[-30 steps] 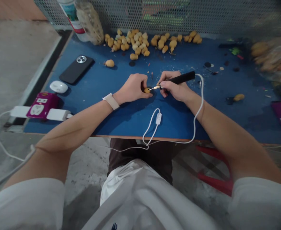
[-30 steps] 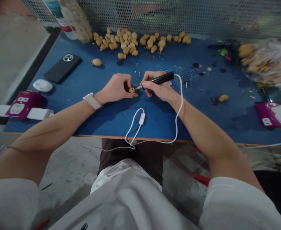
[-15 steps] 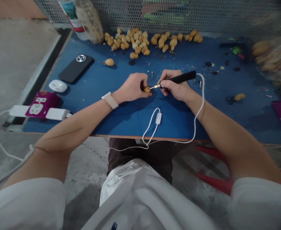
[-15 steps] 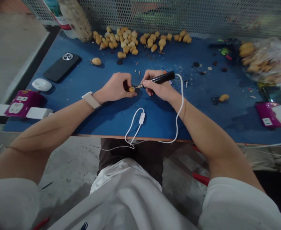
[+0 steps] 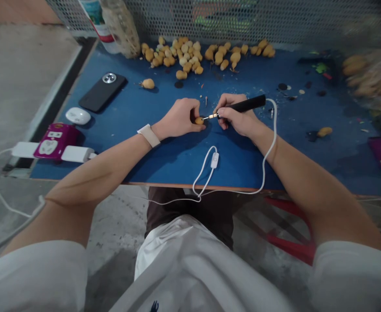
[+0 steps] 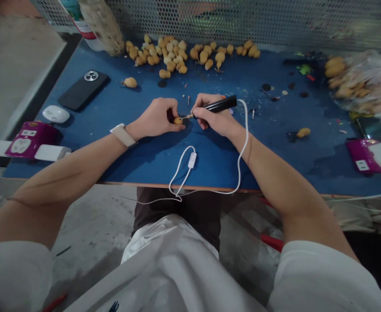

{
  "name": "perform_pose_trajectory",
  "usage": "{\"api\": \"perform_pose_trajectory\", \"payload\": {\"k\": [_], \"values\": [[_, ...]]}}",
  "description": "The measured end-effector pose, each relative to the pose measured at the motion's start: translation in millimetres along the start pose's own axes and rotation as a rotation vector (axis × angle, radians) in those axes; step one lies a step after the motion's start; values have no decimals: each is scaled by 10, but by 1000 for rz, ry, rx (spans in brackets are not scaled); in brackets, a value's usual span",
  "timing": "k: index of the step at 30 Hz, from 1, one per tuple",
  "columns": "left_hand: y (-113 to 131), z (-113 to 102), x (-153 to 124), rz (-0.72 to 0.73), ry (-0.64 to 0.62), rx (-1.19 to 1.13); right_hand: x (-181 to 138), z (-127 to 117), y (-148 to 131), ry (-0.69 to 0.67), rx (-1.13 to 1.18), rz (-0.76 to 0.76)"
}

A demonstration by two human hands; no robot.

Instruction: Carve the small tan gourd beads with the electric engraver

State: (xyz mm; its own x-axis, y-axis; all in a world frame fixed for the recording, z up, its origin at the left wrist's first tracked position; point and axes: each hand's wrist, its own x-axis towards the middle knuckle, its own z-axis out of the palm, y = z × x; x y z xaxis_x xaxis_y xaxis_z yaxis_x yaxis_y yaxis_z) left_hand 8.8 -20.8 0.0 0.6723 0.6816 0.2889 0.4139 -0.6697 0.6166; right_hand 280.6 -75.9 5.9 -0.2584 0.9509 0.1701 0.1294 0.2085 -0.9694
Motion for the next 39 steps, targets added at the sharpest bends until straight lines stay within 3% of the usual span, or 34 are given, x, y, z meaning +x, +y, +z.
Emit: {"api": "perform_pose_trajectory", "payload": {"k": [20,39], "values": [[58,-29,-10,-24,1,2,-14,15,-63,4,65,69],[37,-20,-1,-3,-13,16,8,9,-31,16,27,29]]}}
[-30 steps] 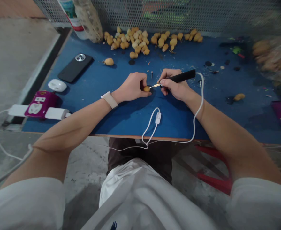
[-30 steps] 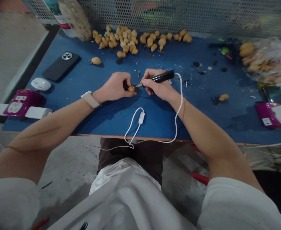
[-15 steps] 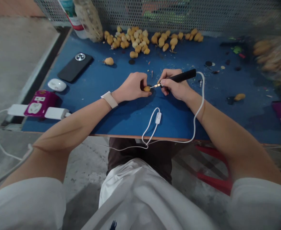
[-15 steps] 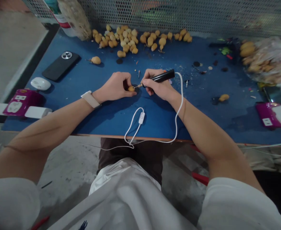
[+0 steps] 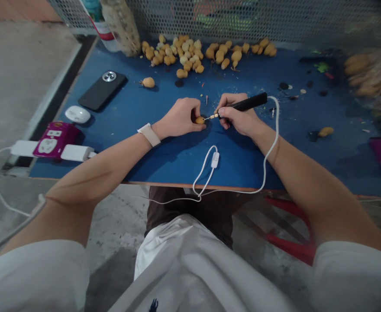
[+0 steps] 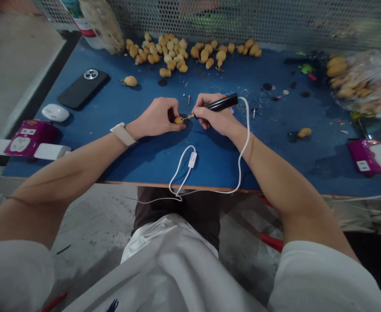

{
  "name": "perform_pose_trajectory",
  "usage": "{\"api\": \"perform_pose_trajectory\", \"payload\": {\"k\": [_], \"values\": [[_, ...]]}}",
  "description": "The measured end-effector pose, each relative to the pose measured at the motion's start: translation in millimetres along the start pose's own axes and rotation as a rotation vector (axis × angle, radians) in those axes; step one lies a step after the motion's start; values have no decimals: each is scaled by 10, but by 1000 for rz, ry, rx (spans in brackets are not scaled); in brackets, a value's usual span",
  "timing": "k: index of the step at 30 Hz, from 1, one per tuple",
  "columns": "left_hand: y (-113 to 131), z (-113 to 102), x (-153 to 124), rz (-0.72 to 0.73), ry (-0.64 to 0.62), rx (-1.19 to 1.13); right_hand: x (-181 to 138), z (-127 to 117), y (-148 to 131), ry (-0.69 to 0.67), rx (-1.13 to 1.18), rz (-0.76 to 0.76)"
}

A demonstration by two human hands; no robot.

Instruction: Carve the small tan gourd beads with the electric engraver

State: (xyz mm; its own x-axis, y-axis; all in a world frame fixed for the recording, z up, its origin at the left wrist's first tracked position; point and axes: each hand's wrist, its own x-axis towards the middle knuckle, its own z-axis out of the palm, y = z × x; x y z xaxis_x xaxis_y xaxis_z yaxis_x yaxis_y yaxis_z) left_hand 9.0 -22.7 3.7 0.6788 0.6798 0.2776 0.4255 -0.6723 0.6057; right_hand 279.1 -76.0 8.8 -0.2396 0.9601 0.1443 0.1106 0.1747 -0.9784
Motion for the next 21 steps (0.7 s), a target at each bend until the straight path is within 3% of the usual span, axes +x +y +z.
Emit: {"api": "perform_pose_trajectory", "payload": {"k": [21], "values": [[-23,10,12,10,0,-7,-46,-14,-92,-12,-31,26]]}}
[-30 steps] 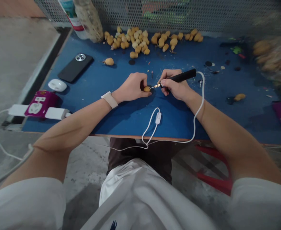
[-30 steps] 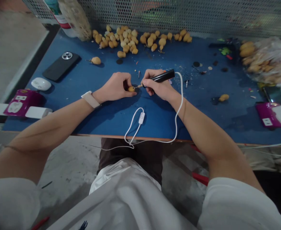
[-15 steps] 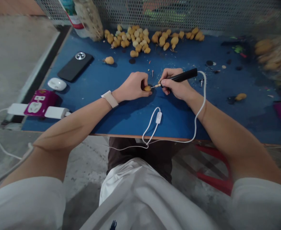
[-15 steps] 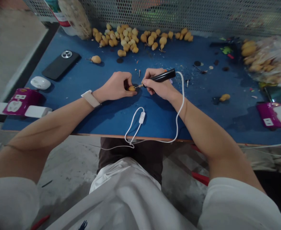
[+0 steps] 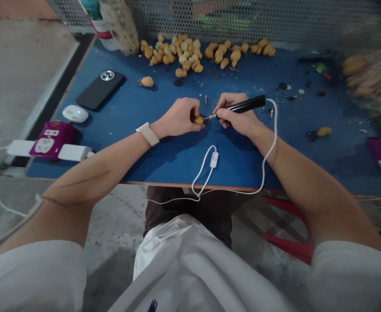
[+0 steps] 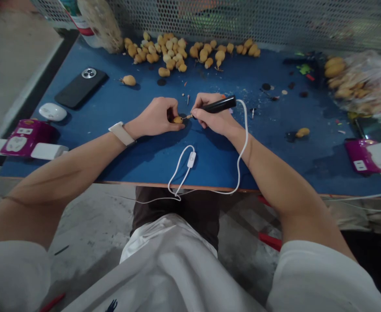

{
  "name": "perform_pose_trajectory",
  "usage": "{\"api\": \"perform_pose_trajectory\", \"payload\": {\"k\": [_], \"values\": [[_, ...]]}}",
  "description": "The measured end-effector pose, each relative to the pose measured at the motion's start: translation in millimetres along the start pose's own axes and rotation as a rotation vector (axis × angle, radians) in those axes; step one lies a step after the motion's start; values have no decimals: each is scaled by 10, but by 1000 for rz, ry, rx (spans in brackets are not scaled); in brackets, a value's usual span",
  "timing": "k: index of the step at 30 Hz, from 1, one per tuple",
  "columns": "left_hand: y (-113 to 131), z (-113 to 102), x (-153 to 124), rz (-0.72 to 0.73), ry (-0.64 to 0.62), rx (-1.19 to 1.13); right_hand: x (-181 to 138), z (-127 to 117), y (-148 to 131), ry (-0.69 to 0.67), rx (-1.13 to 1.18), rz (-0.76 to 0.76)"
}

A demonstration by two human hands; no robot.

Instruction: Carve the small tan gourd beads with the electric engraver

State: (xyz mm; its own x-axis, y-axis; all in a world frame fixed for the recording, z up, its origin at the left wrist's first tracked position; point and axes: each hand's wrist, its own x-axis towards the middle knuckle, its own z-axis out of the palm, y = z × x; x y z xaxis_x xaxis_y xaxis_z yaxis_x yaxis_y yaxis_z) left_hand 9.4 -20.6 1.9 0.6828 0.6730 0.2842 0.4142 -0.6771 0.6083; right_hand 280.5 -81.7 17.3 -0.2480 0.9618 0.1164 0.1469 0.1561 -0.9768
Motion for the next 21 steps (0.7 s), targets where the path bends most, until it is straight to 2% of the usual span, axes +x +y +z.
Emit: {"api": "perform_pose_trajectory", "payload": {"k": [21], "values": [[41,-38,-12,2,-32,35,-5,-9,10,18,-93,-47]]}}
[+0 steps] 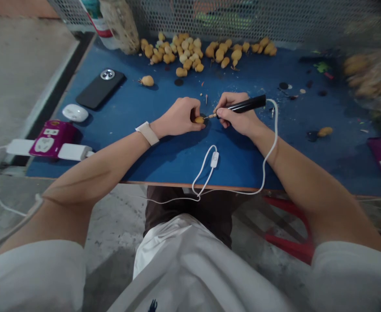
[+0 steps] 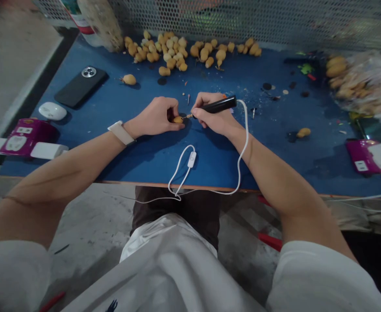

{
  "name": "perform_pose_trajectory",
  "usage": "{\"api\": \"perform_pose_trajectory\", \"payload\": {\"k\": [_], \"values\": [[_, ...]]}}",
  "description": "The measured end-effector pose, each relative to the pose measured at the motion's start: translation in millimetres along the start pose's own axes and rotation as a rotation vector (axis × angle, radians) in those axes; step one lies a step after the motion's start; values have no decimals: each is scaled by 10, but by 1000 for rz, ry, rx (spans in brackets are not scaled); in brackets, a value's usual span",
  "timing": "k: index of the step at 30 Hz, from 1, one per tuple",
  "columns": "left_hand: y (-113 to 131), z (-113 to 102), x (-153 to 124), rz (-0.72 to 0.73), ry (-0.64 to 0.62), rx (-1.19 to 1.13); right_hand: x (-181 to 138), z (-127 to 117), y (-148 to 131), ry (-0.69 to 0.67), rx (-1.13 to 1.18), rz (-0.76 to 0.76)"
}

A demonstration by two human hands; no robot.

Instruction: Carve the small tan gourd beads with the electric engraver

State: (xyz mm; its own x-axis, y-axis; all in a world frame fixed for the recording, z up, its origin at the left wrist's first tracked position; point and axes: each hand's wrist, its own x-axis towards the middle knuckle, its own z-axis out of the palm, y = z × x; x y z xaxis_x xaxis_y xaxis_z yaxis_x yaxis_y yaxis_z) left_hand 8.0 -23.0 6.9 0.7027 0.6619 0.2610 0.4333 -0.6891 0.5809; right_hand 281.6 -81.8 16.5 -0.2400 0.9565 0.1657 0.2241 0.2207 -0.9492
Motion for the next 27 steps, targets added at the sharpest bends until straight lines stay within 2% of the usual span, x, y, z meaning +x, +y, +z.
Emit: {"api": "perform_pose_trajectory", "payload": {"k": [18,27], "values": [[-33,17,7,8,-6,28,22,-14,-1,-26,-34,-9],[-32,15,16,14,-9,26,13,-49,1,-30,-133,-27]]}}
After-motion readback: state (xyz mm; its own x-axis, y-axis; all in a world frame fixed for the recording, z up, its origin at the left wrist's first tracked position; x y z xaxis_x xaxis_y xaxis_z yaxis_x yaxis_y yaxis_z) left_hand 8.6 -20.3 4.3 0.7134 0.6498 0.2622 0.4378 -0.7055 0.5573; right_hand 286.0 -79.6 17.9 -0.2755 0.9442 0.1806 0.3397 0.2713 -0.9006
